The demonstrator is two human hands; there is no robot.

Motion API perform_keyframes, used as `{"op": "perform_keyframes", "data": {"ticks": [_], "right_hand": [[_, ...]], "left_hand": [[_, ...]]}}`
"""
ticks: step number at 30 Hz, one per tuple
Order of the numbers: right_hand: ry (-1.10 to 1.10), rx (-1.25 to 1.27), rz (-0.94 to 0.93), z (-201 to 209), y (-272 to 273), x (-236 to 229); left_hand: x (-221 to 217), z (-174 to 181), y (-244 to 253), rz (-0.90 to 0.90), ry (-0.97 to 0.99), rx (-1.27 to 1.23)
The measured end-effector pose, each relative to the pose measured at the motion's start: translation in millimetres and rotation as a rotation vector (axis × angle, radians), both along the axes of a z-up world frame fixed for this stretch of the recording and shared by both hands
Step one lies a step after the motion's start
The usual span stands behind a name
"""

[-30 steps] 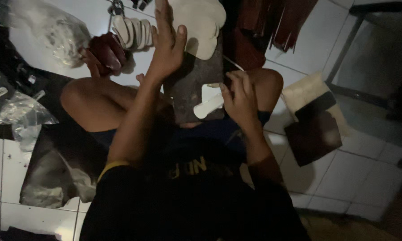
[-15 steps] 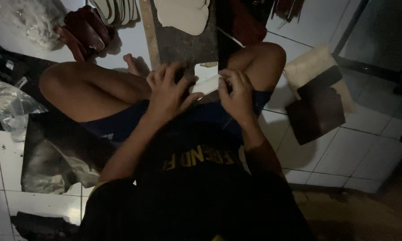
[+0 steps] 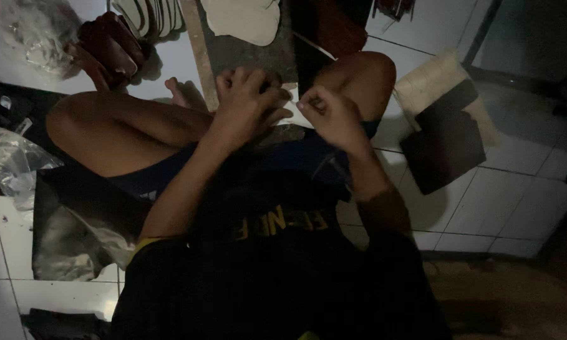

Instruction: The person smooths the edges of a white shoe part using a hammer and a small tool. They repeatedly tap and scrape the edges while seated on the floor.

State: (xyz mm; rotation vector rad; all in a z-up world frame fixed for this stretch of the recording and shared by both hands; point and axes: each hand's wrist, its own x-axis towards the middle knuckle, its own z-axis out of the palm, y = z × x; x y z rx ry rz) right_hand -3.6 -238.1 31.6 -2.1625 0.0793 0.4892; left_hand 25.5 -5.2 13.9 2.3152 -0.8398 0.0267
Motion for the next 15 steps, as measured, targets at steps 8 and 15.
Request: {"op": "perform_keyframes", "data": {"ticks": [8,15], "right_hand": [[0.195,0.285,0.061,-33,-22,22],[0.267,0.179,-0.008,-35,-20,12]], "left_hand": [[2,4,-4,-0.010,-0.025,0.012],[-1,-1,-6,0.024,0.013,0.000]]}}
